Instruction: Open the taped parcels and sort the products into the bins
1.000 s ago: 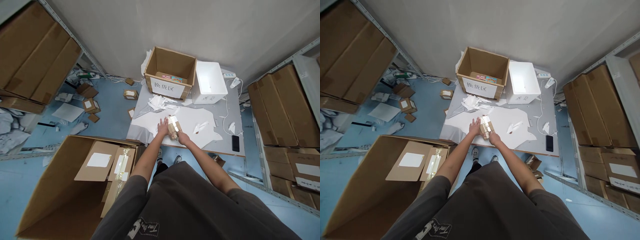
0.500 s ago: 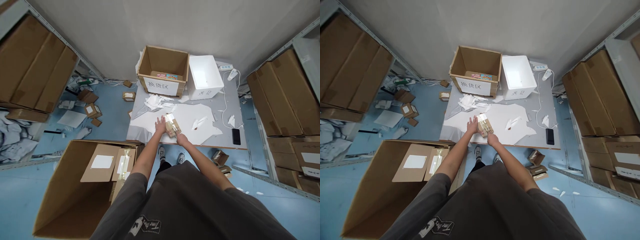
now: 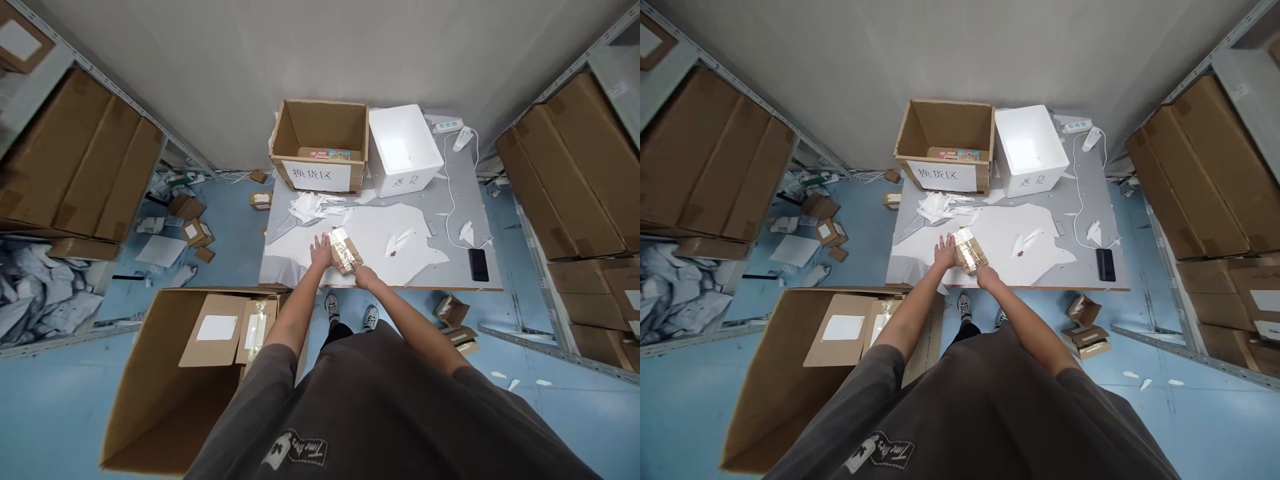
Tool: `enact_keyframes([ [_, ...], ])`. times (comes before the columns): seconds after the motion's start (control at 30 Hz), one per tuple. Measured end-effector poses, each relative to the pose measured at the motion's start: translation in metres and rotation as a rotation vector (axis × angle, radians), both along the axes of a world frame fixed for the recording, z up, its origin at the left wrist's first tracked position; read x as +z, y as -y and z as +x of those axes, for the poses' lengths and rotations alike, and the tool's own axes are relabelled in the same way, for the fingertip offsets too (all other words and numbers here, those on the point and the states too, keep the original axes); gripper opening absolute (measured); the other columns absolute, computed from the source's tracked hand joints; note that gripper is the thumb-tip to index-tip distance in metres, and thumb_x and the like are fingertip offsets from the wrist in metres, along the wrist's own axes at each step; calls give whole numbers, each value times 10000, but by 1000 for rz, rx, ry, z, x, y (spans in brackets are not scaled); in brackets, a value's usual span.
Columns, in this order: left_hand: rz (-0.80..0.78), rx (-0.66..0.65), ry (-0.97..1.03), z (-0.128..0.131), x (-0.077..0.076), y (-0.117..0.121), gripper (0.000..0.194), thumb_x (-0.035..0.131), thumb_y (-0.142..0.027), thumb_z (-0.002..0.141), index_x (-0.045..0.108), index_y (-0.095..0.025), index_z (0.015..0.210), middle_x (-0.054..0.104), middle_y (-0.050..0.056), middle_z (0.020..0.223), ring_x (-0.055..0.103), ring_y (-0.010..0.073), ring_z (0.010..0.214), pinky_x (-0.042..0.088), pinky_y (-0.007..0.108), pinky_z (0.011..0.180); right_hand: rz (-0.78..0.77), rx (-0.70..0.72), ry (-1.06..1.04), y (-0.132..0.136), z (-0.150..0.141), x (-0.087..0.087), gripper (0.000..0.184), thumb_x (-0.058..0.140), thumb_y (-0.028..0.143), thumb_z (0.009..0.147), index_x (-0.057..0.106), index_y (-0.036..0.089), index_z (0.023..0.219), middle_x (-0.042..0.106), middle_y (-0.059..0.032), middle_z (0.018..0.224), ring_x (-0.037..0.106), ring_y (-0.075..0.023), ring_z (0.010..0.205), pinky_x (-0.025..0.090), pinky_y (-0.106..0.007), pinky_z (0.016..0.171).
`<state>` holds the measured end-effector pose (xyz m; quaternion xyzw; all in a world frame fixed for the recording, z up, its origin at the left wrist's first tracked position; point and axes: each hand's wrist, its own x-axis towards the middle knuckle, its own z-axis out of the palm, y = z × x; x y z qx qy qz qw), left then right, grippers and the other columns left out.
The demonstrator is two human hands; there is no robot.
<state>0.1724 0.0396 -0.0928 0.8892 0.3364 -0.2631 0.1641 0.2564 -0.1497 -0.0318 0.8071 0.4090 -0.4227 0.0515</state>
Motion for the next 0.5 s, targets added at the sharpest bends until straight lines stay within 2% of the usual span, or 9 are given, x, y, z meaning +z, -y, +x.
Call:
enact_keyframes([
  [0.17,58,-39,49,1,8,21,1418,756,-803,764,56,-85,1766,2,250,1826,-68,429,1696,98,587,1358,22,-18,34,27,20,9,639,597,153,964,504,211,1593,734,-198,1319,723,-323,1200,544,-348,914],
  [0.27,87,-128,149,-3,9,36,1262,666,-799,858,128,-109,1769,39,234,1830,-48,423,1698,92,579,1358,31,-51,92,46,33,11,639,547,160,997,471,241,1626,727,-188,1312,717,-317,1199,530,-343,914],
  [0.4,-51,-475,231,-2,9,48,880,653,-574,973,320,-279,1733,162,113,1841,42,351,1708,134,540,1356,33,-57,145,61,37,12,578,503,150,1026,498,243,1597,714,-196,1271,714,-320,1182,515,-363,946],
  [0.43,-67,-528,231,0,8,50,791,637,-500,995,360,-312,1712,208,95,1832,79,338,1704,147,541,1351,31,-60,150,63,36,13,577,492,147,1033,488,245,1602,708,-197,1265,715,-320,1176,513,-367,951],
  [0.5,-49,-548,225,6,8,54,676,584,-363,1021,416,-341,1675,314,91,1793,178,330,1676,191,556,1328,26,-66,153,66,33,13,587,469,131,1039,463,250,1614,699,-192,1269,716,-312,1168,510,-367,954],
])
